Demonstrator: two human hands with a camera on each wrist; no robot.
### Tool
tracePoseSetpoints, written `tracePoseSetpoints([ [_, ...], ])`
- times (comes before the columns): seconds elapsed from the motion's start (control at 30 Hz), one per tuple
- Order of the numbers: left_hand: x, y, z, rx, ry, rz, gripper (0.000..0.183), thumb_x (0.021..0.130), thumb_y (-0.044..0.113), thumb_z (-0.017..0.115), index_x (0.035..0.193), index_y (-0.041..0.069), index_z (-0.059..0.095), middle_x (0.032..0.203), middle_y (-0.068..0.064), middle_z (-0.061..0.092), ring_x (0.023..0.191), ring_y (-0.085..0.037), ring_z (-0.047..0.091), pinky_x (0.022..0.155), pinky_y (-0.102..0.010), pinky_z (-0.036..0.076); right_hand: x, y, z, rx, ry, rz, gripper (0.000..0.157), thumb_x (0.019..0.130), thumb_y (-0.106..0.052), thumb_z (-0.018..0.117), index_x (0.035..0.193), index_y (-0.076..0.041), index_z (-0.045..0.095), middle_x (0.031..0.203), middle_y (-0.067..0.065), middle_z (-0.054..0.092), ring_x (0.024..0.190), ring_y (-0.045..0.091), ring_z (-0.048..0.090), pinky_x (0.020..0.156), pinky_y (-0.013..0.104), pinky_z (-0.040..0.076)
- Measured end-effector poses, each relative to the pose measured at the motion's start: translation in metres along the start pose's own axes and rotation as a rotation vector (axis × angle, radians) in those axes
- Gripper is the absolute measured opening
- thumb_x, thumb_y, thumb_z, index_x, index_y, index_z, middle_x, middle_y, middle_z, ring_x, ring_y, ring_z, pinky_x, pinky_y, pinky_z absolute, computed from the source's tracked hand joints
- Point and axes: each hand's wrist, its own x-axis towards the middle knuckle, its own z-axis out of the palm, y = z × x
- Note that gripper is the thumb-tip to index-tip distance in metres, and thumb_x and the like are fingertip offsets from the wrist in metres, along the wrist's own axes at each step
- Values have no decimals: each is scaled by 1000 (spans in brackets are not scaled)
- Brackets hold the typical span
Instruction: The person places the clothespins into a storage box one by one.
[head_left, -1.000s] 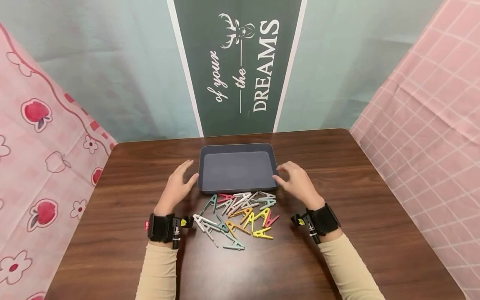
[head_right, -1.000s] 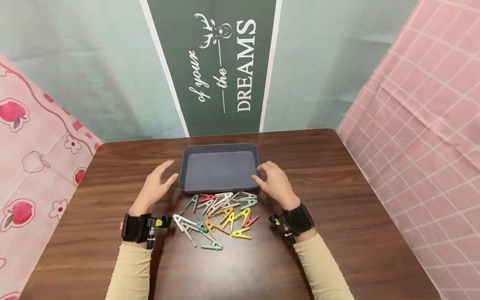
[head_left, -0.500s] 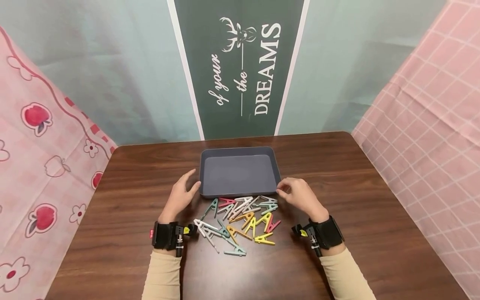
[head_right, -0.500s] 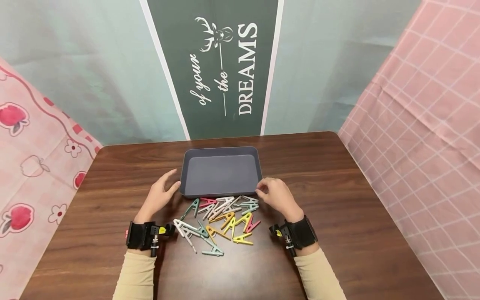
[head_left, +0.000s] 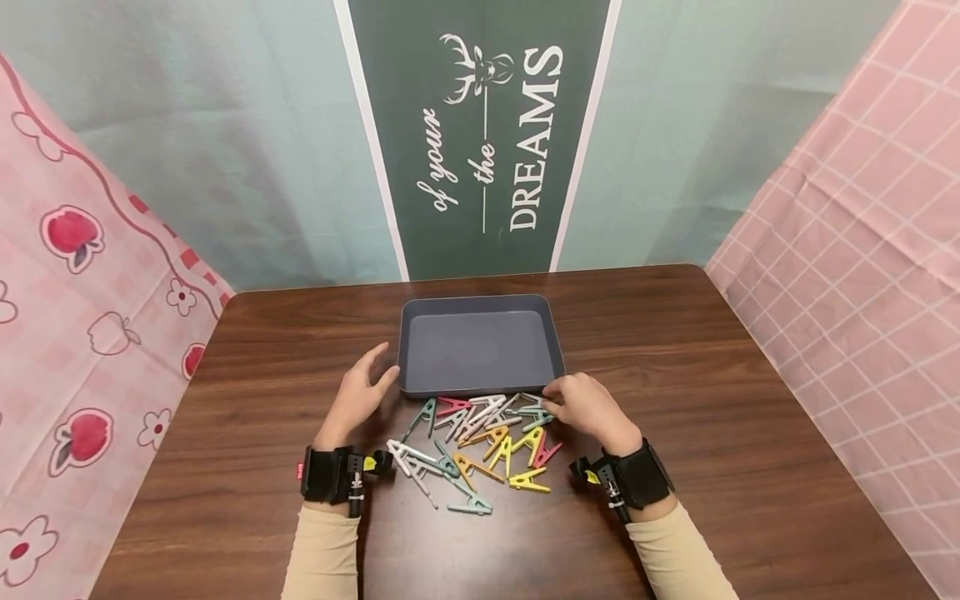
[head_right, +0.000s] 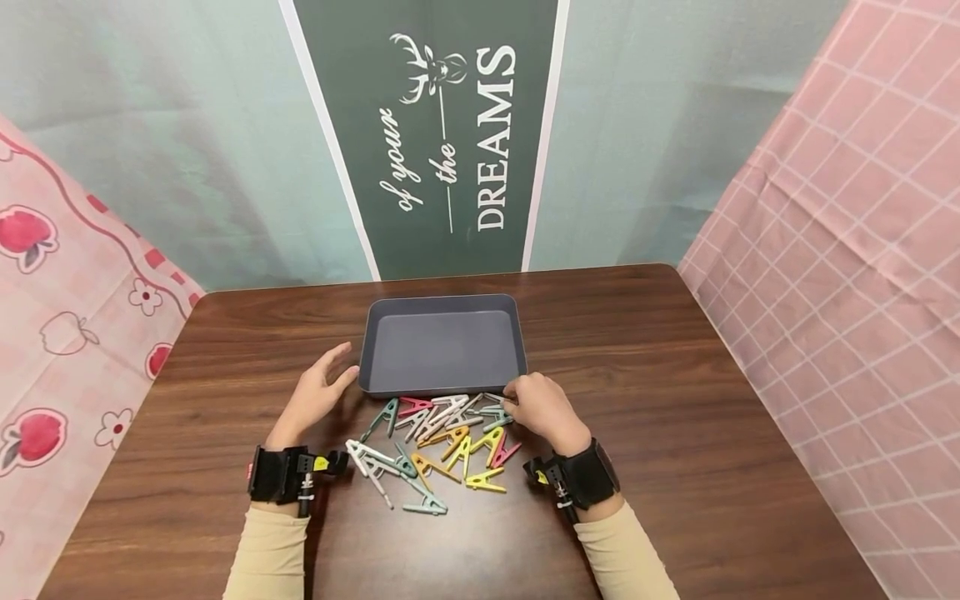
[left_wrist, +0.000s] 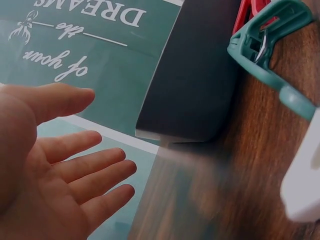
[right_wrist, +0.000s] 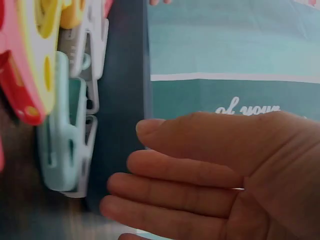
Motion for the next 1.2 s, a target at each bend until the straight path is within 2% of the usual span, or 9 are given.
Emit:
tracePoseSetpoints([
  [0.13,1,-2,3,-35,-9,0,59,101,25,50,150,3,29,155,-24,33,142,-42,35,116,-54,34,0,0,4,-22,-1,10,23,88,-18,69,104,-3,74,97,13,75,87,25,70,76,41,56],
  [0.23,2,-4,6,-97,-25,-7,59,101,21,50,150,-1,26,154,-26,31,142,-42,34,117,-52,34,0,1,7,-37,4,11,23,87,-17,69,105,-4,74,98,13,75,88,26,70,76,41,56],
  [0.37,5,-7,9,-164,-67,-11,60,101,14,47,151,-6,21,155,-29,27,143,-42,32,117,-50,33,0,2,12,-48,-6,8,21,87,-16,69,104,-6,75,98,13,75,85,26,70,71,38,56],
  [0.7,6,-8,13,-158,-148,-1,59,101,8,42,152,-6,16,156,-29,24,143,-41,32,116,-52,35,3,2,21,-62,45,17,15,85,-11,70,98,-9,77,93,10,76,81,25,70,67,36,56],
  [1.0,5,-6,13,-160,-167,10,58,100,4,41,152,-7,15,156,-31,23,143,-43,31,114,-52,37,5,4,19,-44,44,31,18,80,-10,73,97,-5,75,83,6,74,73,16,66,63,31,54],
  [1.2,4,-6,13,-157,-168,4,58,100,4,41,152,-5,16,156,-30,24,143,-43,31,115,-52,36,6,3,19,-14,23,53,18,82,-14,73,95,-3,75,75,4,70,64,11,57,57,26,46],
])
